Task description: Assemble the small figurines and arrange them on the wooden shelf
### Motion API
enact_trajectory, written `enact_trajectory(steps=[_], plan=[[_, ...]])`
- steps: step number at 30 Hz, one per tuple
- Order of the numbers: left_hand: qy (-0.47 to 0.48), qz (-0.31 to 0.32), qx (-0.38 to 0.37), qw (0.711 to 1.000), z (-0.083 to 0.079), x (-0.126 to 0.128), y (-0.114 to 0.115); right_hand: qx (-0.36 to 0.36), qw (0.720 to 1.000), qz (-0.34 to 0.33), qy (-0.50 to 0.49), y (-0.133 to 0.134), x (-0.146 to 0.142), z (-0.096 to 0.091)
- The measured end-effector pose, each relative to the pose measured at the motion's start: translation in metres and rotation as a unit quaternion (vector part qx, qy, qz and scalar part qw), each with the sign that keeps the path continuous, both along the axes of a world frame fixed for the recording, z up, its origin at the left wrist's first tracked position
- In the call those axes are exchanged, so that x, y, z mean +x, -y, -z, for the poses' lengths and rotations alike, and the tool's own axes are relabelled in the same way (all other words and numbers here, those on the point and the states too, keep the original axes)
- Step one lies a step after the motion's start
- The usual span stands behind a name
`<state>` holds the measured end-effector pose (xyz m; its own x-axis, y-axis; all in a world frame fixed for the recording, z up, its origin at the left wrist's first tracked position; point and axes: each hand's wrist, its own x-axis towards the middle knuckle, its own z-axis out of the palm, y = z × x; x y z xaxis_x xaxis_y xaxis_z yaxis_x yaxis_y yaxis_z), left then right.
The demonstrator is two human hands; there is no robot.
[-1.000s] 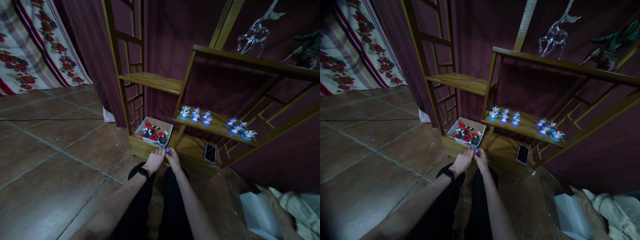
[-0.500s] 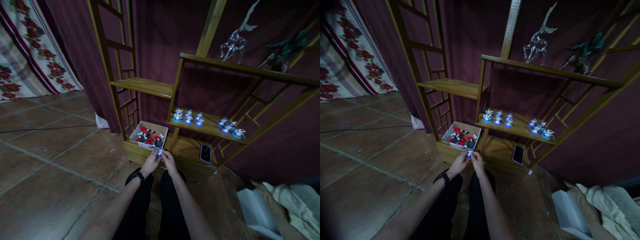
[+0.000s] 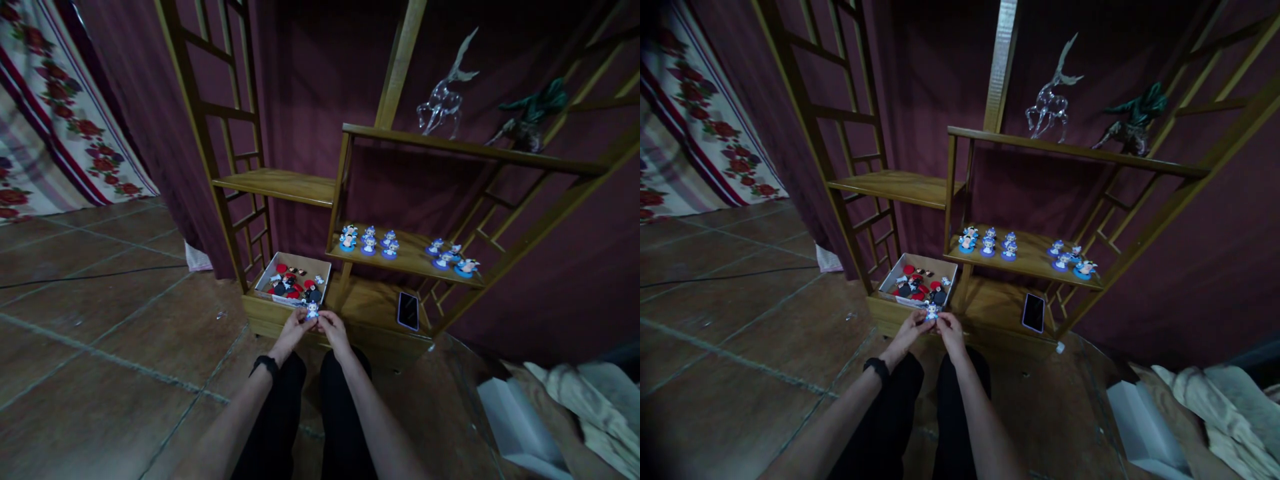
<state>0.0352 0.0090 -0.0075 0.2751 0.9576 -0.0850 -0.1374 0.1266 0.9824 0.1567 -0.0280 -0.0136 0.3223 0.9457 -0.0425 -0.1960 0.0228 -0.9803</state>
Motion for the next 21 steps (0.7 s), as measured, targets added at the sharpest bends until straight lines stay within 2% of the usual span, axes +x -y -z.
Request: enact_trajectory(steps=[5, 11, 21], plan=[[0.037, 0.038, -0.048, 0.997, -0.009, 0.001, 0.003, 0.003, 1.000, -0.016, 0.007, 0.002, 0.001, -0.004], [0.014, 0.043, -0.049, 0.998, -0.017, 0.001, 0.007, 0.015, 0.999, -0.035, 0.031, 0.003, 0.002, -0.002], [0.019, 0.059, -0.058, 0.996, -0.012, 0.002, 0.006, 0.043, 0.998, -0.042, 0.037, 0.000, 0.003, 0.004]])
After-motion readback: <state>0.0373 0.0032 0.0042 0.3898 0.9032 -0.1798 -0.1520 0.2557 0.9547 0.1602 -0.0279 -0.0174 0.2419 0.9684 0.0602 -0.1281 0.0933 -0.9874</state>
